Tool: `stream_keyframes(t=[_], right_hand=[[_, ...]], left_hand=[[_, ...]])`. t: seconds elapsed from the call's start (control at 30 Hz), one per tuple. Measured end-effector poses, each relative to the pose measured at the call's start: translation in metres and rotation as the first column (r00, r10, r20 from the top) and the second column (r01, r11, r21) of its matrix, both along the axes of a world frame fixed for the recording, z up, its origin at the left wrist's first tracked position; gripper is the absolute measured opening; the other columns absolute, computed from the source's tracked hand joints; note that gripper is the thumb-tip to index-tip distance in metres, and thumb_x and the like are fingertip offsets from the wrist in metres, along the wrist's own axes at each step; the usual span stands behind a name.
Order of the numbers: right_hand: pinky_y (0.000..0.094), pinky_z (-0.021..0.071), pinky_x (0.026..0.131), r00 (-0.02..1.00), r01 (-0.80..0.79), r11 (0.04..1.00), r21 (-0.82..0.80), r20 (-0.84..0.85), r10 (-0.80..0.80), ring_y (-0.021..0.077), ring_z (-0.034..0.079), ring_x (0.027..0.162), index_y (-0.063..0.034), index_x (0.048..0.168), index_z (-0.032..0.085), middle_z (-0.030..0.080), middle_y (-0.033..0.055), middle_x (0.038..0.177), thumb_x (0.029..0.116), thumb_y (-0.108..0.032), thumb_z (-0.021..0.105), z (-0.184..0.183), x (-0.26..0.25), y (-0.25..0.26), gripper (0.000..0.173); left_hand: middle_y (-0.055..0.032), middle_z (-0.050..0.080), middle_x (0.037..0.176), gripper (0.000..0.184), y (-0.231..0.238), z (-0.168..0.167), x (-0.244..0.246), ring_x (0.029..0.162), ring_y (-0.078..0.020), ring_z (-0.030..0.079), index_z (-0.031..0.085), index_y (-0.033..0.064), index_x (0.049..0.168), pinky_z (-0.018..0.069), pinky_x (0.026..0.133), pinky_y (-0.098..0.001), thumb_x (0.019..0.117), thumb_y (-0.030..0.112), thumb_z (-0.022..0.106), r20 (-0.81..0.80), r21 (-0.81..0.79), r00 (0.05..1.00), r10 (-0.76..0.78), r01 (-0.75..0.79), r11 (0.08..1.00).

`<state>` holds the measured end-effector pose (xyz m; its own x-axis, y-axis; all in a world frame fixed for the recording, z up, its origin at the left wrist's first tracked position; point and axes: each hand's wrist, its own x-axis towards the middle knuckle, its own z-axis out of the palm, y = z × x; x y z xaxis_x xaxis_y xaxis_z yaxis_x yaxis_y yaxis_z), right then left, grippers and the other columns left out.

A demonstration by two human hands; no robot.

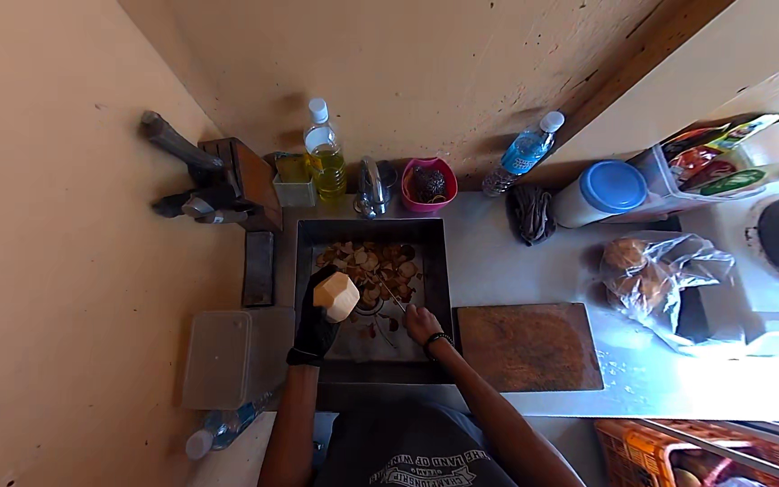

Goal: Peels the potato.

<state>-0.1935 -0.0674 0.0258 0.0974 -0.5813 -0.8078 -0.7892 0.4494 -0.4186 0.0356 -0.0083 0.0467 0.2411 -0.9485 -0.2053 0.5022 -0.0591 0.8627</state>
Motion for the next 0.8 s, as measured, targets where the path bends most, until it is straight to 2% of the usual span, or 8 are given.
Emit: stream_keyframes(t=[0.03,0.1,0.2,0.33,0.47,0.6,0.67,0.8], right_hand=[[0.0536,0.0495,0.09,1.0,-0.02,0.999,-0.038,0.021,0.021,0.0336,0.066,0.1,0.0017,0.11,0.067,0.068,0.0211,0.105,0.1131,-0.037,0.016,0.008,0.006,-0.004,0.064],[0.0549,0.0492,0.091,0.994,-0.102,0.989,-0.111,0.021,0.105,0.0345,0.067,0.104,0.0006,0.107,0.068,0.069,0.0206,0.105,0.1124,-0.036,0.017,0.034,0.017,-0.012,0.063],[0.0548,0.0493,0.09,0.973,-0.23,0.953,-0.195,-0.013,0.232,0.035,0.067,0.106,0.0011,0.105,0.068,0.069,0.0203,0.104,0.1114,-0.035,0.019,0.077,0.029,-0.019,0.061],[0.0555,0.0506,0.089,0.894,-0.447,0.859,-0.249,-0.144,0.424,0.0362,0.068,0.109,0.0006,0.1,0.068,0.071,0.0205,0.105,0.1103,-0.035,0.019,0.106,0.047,-0.016,0.061],[0.0555,0.0514,0.087,0.825,-0.562,0.783,-0.268,-0.252,0.506,0.0371,0.069,0.11,0.0008,0.1,0.068,0.072,0.0208,0.106,0.1095,-0.037,0.019,0.109,0.05,-0.011,0.063],[0.0557,0.0523,0.084,0.816,-0.574,0.752,-0.323,-0.303,0.492,0.0371,0.07,0.107,-0.0004,0.098,0.069,0.073,0.02,0.103,0.1083,-0.038,0.02,0.102,0.052,-0.007,0.063],[0.0568,0.0511,0.087,0.825,-0.553,0.788,-0.273,-0.311,0.472,0.037,0.069,0.11,-0.0008,0.1,0.07,0.073,0.0199,0.107,0.1083,-0.038,0.019,0.097,0.049,-0.008,0.063],[0.06,0.0503,0.094,0.852,-0.434,0.893,-0.121,-0.379,0.362,0.0379,0.065,0.12,-0.003,0.118,0.069,0.07,0.0208,0.123,0.11,-0.041,0.02,0.06,0.024,-0.021,0.062]], left_hand=[[-0.0157,0.055,0.136,0.067,-0.003,0.0,-0.006,0.114,-0.0255,0.061,0.04,0.009,0.148,0.0567,0.091,-0.042,0.0906,0.035,0.062,-0.078,0.106,0.995,0.061,-0.053,0.993],[-0.019,0.056,0.134,0.064,-0.005,-0.003,-0.012,0.113,-0.0286,0.061,0.042,0.0073,0.148,0.0559,0.091,-0.0455,0.0886,0.024,0.058,-0.097,0.204,0.99,0.105,-0.084,0.975],[-0.0155,0.059,0.129,0.077,-0.002,0.0,-0.018,0.108,-0.0235,0.064,0.044,0.0059,0.146,0.0568,0.09,-0.0406,0.0742,0.018,0.068,-0.034,0.172,0.997,0.063,-0.057,0.983],[-0.0157,0.065,0.118,0.082,0.005,-0.003,-0.026,0.104,-0.0195,0.067,0.045,-0.0048,0.138,0.0584,0.09,-0.0362,0.0673,0.015,0.083,0.13,0.183,0.991,0.044,-0.067,0.981],[-0.0167,0.065,0.119,0.082,0.011,-0.01,-0.029,0.107,-0.0201,0.067,0.047,-0.0054,0.136,0.0579,0.093,-0.0361,0.0652,0.01,0.085,0.205,0.208,0.978,-0.039,-0.005,0.978],[-0.0153,0.067,0.117,0.082,0.014,-0.008,-0.028,0.105,-0.0194,0.068,0.048,-0.0043,0.133,0.058,0.092,-0.0352,0.0638,0.012,0.087,0.208,0.206,0.975,-0.077,0.033,0.978],[-0.0141,0.066,0.118,0.083,0.017,-0.01,-0.025,0.107,-0.0177,0.067,0.05,-0.0041,0.133,0.0572,0.093,-0.0334,0.0628,0.016,0.088,0.274,0.22,0.955,-0.113,0.053,0.974],[-0.0152,0.064,0.124,0.087,0.025,-0.006,-0.011,0.112,-0.0163,0.063,0.053,-0.007,0.132,0.0536,0.099,-0.0316,0.0619,0.027,0.091,0.418,0.149,0.885,-0.208,0.159,0.976]])
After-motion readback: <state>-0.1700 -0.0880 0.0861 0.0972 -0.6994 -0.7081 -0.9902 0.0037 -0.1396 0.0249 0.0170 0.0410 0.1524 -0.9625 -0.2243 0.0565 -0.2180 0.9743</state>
